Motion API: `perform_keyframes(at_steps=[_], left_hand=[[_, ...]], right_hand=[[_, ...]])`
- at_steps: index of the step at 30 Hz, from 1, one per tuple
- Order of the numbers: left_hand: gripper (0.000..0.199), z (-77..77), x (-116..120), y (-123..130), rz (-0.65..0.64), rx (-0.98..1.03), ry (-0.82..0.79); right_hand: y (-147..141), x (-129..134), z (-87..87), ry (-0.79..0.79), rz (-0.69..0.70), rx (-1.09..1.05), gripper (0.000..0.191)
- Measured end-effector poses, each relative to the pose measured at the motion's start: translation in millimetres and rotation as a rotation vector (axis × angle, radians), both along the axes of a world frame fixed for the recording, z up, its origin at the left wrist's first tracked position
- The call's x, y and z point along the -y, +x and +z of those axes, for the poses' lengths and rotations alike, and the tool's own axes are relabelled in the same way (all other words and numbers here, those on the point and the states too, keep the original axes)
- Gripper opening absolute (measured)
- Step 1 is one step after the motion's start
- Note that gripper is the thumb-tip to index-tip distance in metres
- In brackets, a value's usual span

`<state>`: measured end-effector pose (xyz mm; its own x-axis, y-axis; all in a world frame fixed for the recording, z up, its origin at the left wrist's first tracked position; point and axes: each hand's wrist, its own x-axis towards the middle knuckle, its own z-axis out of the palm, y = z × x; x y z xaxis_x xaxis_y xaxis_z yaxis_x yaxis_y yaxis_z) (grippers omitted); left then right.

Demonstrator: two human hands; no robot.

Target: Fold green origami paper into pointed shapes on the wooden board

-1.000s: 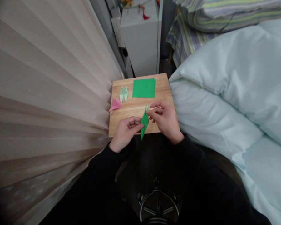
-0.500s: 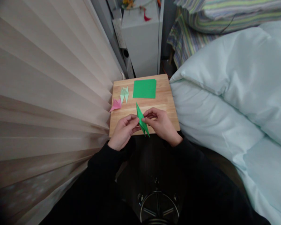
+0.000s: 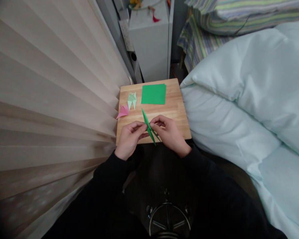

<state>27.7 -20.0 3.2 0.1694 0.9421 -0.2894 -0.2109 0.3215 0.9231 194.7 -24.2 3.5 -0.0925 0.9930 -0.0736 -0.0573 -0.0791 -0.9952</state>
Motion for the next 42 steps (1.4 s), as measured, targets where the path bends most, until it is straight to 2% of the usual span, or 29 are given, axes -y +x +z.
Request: perform_keyframes(at_steps=[5, 10, 17, 22, 30, 37, 42], left_hand=[[0.036, -3.0, -1.3, -0.9, 0.032, -0.076, 0.056], [0.032, -2.0, -0.9, -1.0, 0.031, -0.109, 0.082], [0.036, 1.0, -1.9, 0.1, 0.048, -0.097, 0.09], [0.032, 1.1, -2.5, -0.7, 0.036, -0.102, 0.122], [0.027, -4.1, -3.7, -3.9, 0.027, -0.102, 0.136], [0.027, -2.6, -2.5, -2.9, 0.043, -0.035, 0.097], [0.027, -4.0, -3.2, -3.0, 0.027, -0.101, 0.155]], right_hand=[[-1.8, 3.0, 5.1, -0.02, 0.016, 0.016, 0.034], [-2.2, 2.9, 3.7, -0.03, -0.039, 0.046, 0.035], [-1.0, -1.6, -5.1, -0.039, -0.137, -0.085, 0.041], [-0.3, -2.0, -5.8, -0.073, -0.118, -0.113, 0.045], [-1.0, 0.4, -2.6, -0.116, 0.029, -0.139, 0.039], [-2.1, 0.6, -1.3, -0.042, -0.067, -0.087, 0.04], [-2.7, 2.7, -0.5, 0.028, -0.078, 0.039, 0.028]])
